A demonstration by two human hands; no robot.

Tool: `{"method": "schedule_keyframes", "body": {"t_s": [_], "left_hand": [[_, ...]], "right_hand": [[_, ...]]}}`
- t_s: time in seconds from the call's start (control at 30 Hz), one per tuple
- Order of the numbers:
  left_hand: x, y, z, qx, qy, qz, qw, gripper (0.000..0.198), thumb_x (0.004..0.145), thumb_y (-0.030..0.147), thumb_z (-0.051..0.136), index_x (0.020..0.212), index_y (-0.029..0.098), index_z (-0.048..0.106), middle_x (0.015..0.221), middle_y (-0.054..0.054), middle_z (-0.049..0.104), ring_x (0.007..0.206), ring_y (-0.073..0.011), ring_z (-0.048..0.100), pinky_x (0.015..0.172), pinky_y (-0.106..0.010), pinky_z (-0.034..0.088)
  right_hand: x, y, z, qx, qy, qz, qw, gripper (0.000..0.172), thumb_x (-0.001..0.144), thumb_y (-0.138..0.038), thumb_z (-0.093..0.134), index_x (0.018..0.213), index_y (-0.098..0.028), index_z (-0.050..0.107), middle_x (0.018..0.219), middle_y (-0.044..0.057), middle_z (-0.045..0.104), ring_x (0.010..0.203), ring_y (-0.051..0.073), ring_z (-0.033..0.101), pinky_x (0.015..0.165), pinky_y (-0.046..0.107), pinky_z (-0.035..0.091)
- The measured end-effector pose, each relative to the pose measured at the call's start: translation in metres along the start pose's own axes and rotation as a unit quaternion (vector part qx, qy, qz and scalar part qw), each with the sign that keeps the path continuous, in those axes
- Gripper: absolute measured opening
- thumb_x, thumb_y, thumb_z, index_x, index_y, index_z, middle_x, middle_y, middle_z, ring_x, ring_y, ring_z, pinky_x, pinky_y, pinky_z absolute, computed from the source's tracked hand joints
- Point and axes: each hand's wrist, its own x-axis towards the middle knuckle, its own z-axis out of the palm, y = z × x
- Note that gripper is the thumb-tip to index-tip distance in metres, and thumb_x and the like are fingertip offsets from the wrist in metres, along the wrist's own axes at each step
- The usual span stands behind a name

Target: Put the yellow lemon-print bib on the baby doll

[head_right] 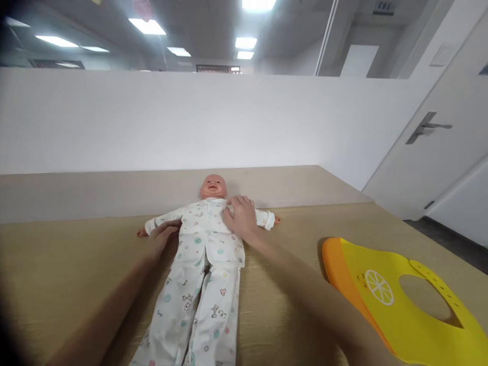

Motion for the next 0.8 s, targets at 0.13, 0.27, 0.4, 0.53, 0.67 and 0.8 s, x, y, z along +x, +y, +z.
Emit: {"method": "schedule_keyframes", "body": {"t_s": [0.13,0.27,0.4,0.53,0.67,0.8], "left_hand": [[0.004,0.007,-0.022,0.112,0.065,0.042,0.991,0.010,0.068,0.020,0.065,0.074,0.018,0.073,0.079,-0.001,0.069,0.102,-0.0275,0.058,0.099,-0.038,0.038],[-0.019,0.010,-0.027,0.114,0.096,0.076,0.986,0.013,0.070,0.016,0.061,0.077,0.017,0.073,0.076,0.003,0.064,0.098,-0.0232,0.059,0.092,-0.035,0.040],[-0.055,0.005,-0.020,0.116,0.084,0.088,0.986,0.014,0.067,0.015,0.064,0.076,0.021,0.073,0.081,0.001,0.069,0.090,-0.0244,0.062,0.092,-0.038,0.043],[-0.107,0.005,-0.019,0.144,0.050,0.081,0.985,0.017,0.068,0.023,0.066,0.084,0.023,0.071,0.094,-0.004,0.071,0.095,-0.0295,0.063,0.097,-0.048,0.044],[-0.178,0.003,-0.027,0.172,-0.031,0.097,0.980,0.035,0.080,0.035,0.061,0.114,0.026,0.064,0.122,-0.009,0.065,0.117,-0.0323,0.057,0.105,-0.050,0.043],[-0.227,-0.009,-0.034,0.321,-0.079,0.197,0.923,0.072,0.077,0.035,0.065,0.143,0.045,0.037,0.154,-0.003,0.037,0.138,-0.0351,0.037,0.111,-0.053,0.036]], "right_hand": [[-0.082,-0.054,-0.033,0.103,-0.093,-0.193,0.971,0.010,0.082,-0.018,0.048,0.074,-0.021,0.054,0.072,0.002,0.059,0.076,0.018,0.054,0.075,0.035,0.042],[-0.156,-0.080,-0.032,0.063,-0.181,-0.333,0.923,0.028,0.081,-0.043,0.057,0.096,-0.019,0.061,0.095,0.006,0.064,0.093,0.022,0.054,0.091,0.042,0.042],[-0.188,-0.079,-0.018,-0.018,-0.209,-0.335,0.919,0.045,0.083,-0.044,0.053,0.118,-0.017,0.058,0.108,0.010,0.064,0.117,0.029,0.047,0.115,0.059,0.014],[-0.199,-0.071,-0.031,-0.037,-0.207,-0.288,0.934,0.031,0.081,-0.039,0.054,0.102,-0.018,0.063,0.093,0.006,0.066,0.115,0.026,0.052,0.119,0.058,0.005],[-0.215,-0.056,-0.057,-0.078,-0.142,-0.296,0.941,0.021,0.084,-0.038,0.058,0.093,-0.021,0.064,0.088,0.001,0.068,0.118,0.023,0.056,0.122,0.047,-0.003],[-0.240,-0.044,-0.069,-0.107,0.010,-0.313,0.944,0.018,0.093,-0.030,0.050,0.087,-0.022,0.065,0.089,-0.003,0.072,0.110,0.020,0.063,0.122,0.044,-0.007]]}}
